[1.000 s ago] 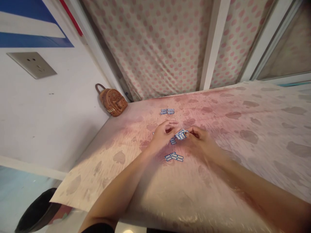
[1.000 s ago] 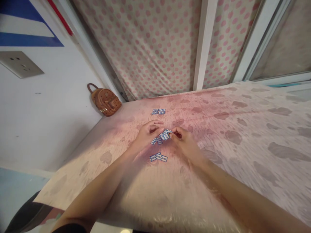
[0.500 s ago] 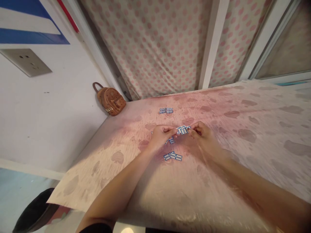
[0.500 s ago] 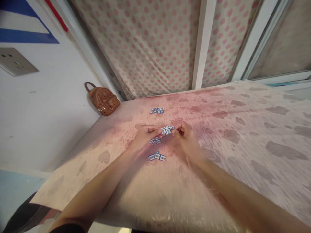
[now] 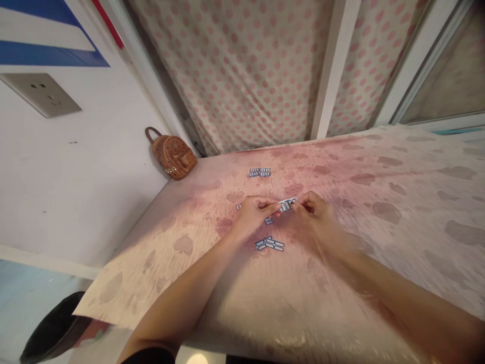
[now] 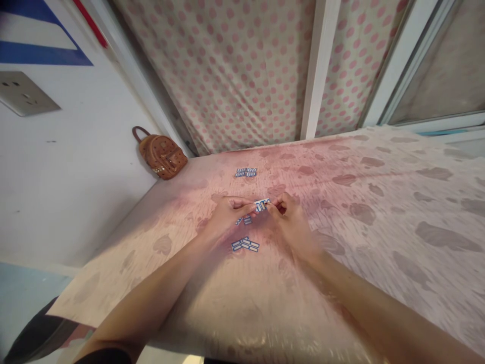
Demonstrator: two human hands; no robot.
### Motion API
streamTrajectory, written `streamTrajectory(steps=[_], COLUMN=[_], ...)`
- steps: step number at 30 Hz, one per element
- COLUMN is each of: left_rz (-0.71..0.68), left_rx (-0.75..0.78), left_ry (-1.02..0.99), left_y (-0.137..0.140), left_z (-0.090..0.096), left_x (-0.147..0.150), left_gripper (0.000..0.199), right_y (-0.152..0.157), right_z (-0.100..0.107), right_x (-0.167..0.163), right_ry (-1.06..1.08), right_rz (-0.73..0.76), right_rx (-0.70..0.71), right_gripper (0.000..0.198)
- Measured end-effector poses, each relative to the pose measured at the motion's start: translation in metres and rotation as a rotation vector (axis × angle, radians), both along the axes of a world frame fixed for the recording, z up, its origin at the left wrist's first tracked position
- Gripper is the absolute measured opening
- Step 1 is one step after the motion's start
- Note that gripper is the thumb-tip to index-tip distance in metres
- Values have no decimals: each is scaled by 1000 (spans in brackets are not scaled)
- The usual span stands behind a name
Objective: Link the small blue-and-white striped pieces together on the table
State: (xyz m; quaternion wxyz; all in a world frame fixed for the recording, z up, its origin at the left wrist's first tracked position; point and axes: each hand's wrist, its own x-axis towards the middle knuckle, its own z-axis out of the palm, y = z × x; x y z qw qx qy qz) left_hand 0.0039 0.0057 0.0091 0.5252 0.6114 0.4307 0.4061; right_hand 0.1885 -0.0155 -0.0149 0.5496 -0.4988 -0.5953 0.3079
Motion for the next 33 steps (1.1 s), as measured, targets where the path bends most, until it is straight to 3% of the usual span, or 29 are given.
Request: streamTrajectory(steps=[20, 33], left_rz=[23, 92], left_rx=[9, 82], left_ry=[-21, 24], left_y=[-2, -6], left_z=[0, 4], left_x=[7, 9], left_gripper=[17, 16], right_y=[-6, -4], right_z=[7, 1], right_x=[-4, -3], right_ry=[-38, -15], right_rz=[-54, -36], right_rx=[-37, -22], right_gripper=[24, 23])
